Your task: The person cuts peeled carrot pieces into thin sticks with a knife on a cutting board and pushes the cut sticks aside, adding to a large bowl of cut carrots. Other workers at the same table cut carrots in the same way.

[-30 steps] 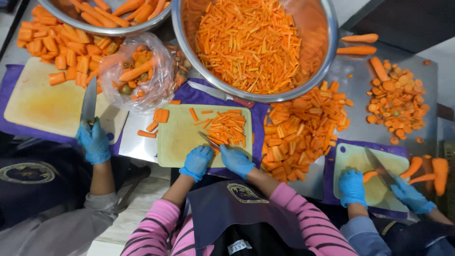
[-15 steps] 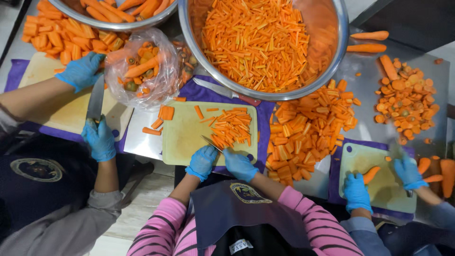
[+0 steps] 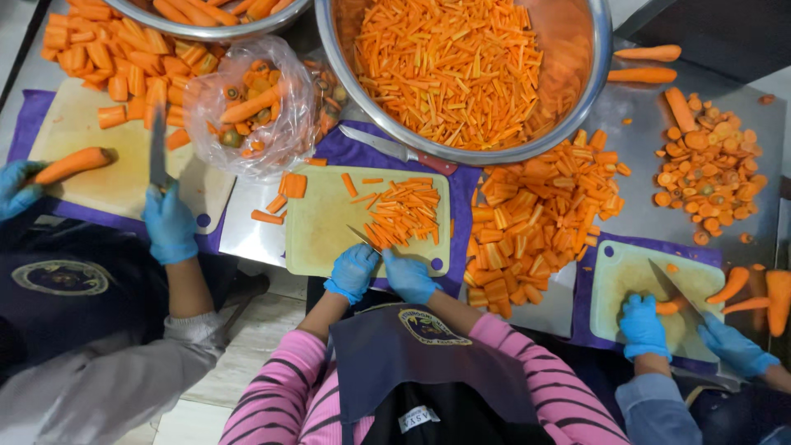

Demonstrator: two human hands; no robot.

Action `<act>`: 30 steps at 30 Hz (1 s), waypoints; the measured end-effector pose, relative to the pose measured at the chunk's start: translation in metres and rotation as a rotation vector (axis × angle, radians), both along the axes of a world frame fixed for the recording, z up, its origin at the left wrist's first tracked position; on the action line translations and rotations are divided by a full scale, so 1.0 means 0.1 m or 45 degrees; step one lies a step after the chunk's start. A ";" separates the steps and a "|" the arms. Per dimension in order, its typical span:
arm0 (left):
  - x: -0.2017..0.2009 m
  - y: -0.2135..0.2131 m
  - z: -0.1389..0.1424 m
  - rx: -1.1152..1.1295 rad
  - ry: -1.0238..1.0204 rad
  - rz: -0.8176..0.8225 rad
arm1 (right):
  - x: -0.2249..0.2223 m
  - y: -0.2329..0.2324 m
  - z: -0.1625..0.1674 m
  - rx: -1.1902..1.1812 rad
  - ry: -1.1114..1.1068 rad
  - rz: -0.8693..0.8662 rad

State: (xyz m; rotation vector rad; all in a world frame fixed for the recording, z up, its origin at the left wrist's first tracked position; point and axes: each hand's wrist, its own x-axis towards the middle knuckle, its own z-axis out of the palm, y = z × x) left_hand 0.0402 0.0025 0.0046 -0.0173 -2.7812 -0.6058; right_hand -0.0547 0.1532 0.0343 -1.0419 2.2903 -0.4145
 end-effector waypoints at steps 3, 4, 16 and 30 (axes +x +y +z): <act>-0.05 -0.17 0.09 0.142 -0.082 0.056 | -0.01 -0.04 0.02 -0.014 0.015 -0.044; -0.09 -0.28 0.15 0.186 -0.013 0.130 | -0.02 -0.03 0.01 -0.004 0.010 -0.076; -0.60 -1.80 0.74 -0.004 -0.673 0.347 | -0.07 0.27 0.02 -0.048 0.120 -0.079; -0.06 -0.26 0.24 0.439 -0.380 0.354 | -0.10 0.18 -0.01 -0.048 0.015 -0.157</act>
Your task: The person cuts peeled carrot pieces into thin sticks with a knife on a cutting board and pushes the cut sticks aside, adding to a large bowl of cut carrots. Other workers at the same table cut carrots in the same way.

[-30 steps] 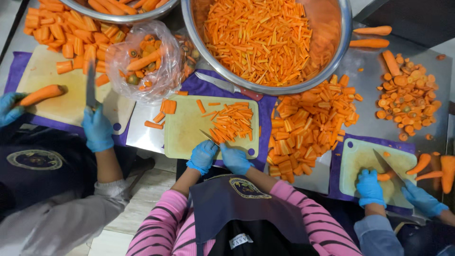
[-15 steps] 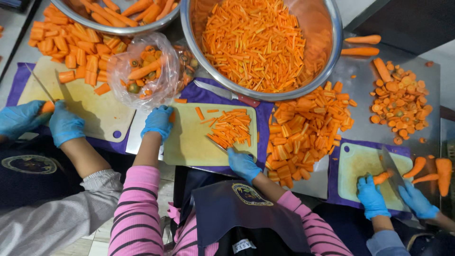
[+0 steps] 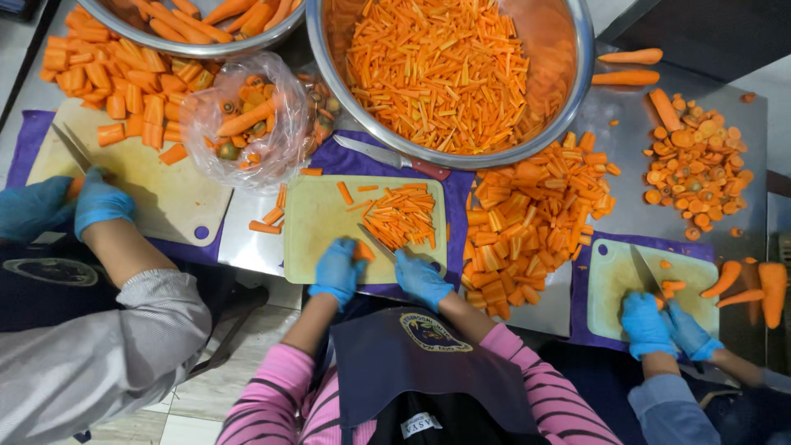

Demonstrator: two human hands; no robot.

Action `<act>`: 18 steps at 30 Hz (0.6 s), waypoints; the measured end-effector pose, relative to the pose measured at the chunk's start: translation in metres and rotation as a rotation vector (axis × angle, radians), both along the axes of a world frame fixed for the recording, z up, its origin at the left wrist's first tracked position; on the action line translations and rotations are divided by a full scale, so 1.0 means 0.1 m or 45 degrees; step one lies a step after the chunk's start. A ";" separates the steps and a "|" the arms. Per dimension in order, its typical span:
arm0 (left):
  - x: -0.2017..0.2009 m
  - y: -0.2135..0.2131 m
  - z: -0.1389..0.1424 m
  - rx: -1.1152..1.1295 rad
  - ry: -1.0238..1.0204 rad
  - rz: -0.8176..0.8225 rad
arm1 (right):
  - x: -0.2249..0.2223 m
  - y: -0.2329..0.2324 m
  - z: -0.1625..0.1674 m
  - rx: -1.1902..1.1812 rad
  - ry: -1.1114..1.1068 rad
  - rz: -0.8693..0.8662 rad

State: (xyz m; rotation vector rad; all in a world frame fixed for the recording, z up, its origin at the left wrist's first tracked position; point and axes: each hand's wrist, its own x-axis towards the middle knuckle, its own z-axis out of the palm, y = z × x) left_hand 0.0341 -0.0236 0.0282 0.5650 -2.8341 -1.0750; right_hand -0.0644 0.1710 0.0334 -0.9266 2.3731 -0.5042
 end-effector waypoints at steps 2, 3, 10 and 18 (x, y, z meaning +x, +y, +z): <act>0.02 0.27 -0.03 0.024 -0.025 0.043 | 0.01 -0.02 0.00 0.035 -0.035 -0.018; 0.03 0.34 -0.04 0.022 0.007 0.062 | 0.02 -0.02 0.00 0.036 -0.014 -0.003; 0.13 0.20 -0.21 -0.329 0.139 -0.316 | 0.09 0.10 0.09 -0.016 0.078 0.058; -0.05 0.31 -0.20 -0.362 -0.054 -0.360 | 0.15 0.03 0.01 0.060 0.114 0.135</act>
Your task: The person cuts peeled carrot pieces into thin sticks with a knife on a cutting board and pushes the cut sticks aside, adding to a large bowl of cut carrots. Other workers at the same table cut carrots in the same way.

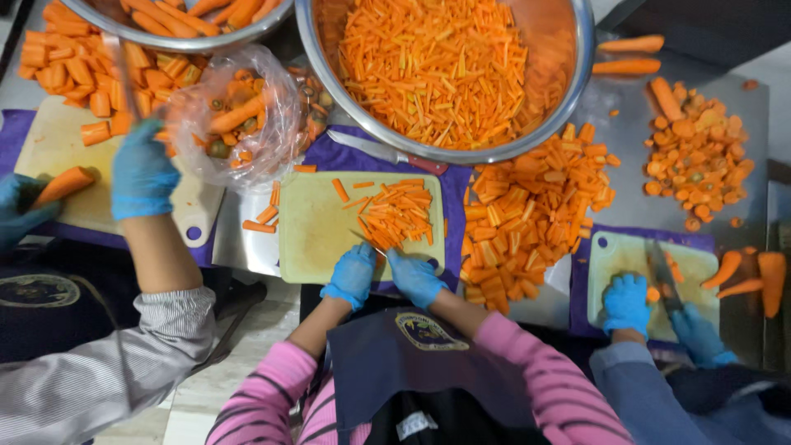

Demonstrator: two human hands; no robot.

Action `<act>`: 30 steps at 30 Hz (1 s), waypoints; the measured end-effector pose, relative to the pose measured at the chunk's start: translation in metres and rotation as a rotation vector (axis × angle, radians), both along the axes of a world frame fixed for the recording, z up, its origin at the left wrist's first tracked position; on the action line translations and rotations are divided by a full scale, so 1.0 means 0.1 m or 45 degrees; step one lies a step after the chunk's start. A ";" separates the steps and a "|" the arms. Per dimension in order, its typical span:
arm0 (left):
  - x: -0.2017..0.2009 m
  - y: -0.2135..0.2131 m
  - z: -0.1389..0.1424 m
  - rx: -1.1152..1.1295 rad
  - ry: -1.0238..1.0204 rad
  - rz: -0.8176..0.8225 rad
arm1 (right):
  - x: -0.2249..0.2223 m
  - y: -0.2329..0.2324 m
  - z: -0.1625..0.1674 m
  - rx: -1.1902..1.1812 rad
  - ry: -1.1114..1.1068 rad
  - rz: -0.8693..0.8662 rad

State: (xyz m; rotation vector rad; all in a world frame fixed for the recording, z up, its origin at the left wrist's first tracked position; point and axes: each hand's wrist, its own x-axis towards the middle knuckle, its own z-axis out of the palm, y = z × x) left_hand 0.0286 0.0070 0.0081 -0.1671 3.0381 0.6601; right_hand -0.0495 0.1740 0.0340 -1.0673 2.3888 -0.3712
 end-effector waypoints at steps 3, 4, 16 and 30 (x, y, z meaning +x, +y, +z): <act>-0.02 0.01 -0.01 -0.022 -0.019 0.007 | -0.02 -0.09 -0.03 -0.083 -0.011 -0.019; -0.01 0.04 -0.02 -0.023 -0.018 0.000 | -0.02 -0.10 -0.01 -0.072 -0.049 -0.039; 0.06 -0.02 0.00 -0.031 0.163 -0.033 | 0.04 -0.14 -0.04 -0.192 -0.097 0.013; 0.17 -0.07 -0.07 -0.086 0.107 -0.108 | 0.10 -0.20 0.02 -0.048 -0.178 -0.025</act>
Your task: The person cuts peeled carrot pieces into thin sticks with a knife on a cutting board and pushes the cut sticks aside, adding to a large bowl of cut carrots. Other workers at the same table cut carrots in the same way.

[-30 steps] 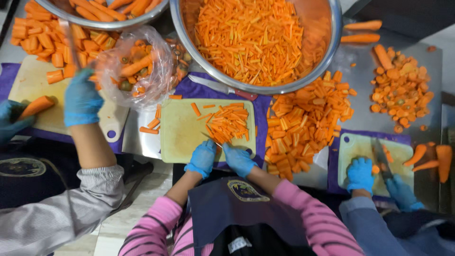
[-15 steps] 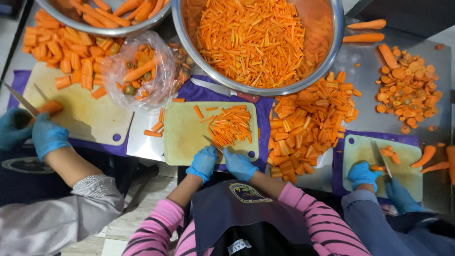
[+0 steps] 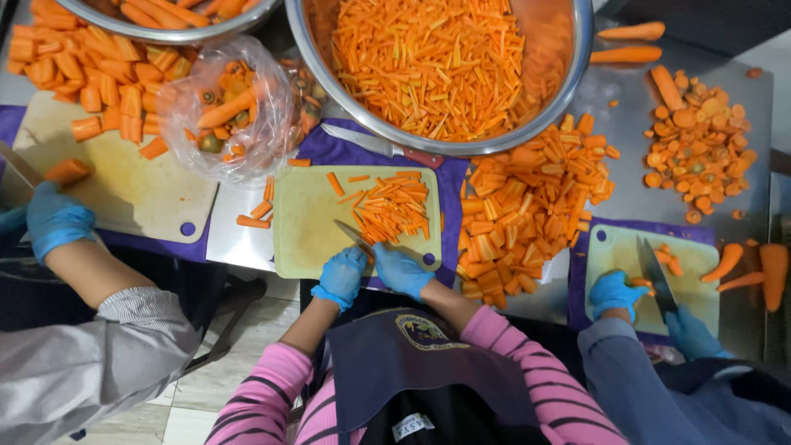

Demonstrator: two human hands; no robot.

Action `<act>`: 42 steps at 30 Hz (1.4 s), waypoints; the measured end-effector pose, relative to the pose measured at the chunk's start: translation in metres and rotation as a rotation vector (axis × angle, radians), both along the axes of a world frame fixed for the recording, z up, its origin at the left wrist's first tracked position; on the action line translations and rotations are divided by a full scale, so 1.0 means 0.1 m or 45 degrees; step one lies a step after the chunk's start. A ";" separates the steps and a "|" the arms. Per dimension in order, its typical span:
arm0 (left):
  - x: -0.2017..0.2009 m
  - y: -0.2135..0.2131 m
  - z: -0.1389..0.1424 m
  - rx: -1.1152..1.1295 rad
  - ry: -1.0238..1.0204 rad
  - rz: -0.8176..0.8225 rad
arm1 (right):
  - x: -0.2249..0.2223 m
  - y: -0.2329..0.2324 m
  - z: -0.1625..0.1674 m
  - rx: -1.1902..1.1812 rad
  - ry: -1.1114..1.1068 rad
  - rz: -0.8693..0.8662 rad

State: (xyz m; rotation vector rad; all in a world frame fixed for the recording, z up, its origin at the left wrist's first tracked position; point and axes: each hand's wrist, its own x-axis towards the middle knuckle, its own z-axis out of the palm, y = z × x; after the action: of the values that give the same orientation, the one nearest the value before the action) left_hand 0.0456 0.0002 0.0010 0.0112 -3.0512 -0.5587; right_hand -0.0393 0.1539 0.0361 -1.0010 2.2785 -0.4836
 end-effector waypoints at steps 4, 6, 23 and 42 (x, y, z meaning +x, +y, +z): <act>0.05 0.00 0.01 -0.034 0.124 -0.007 | 0.01 -0.02 0.00 -0.007 0.012 0.038; 0.07 -0.01 0.02 -0.026 0.216 -0.022 | 0.01 -0.03 0.00 -0.005 -0.006 0.025; 0.10 -0.53 0.36 0.158 0.282 0.186 | -0.07 -0.06 -0.03 0.037 0.057 0.015; -0.05 -0.85 0.40 0.324 -0.228 0.129 | -0.30 0.13 0.00 -0.079 0.170 -0.051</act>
State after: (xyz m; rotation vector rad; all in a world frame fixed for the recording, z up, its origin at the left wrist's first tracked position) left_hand 0.0404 -0.0845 0.0412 0.2341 -3.1006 -0.9827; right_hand -0.0693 0.1667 0.0360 -1.0478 2.4193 -0.5216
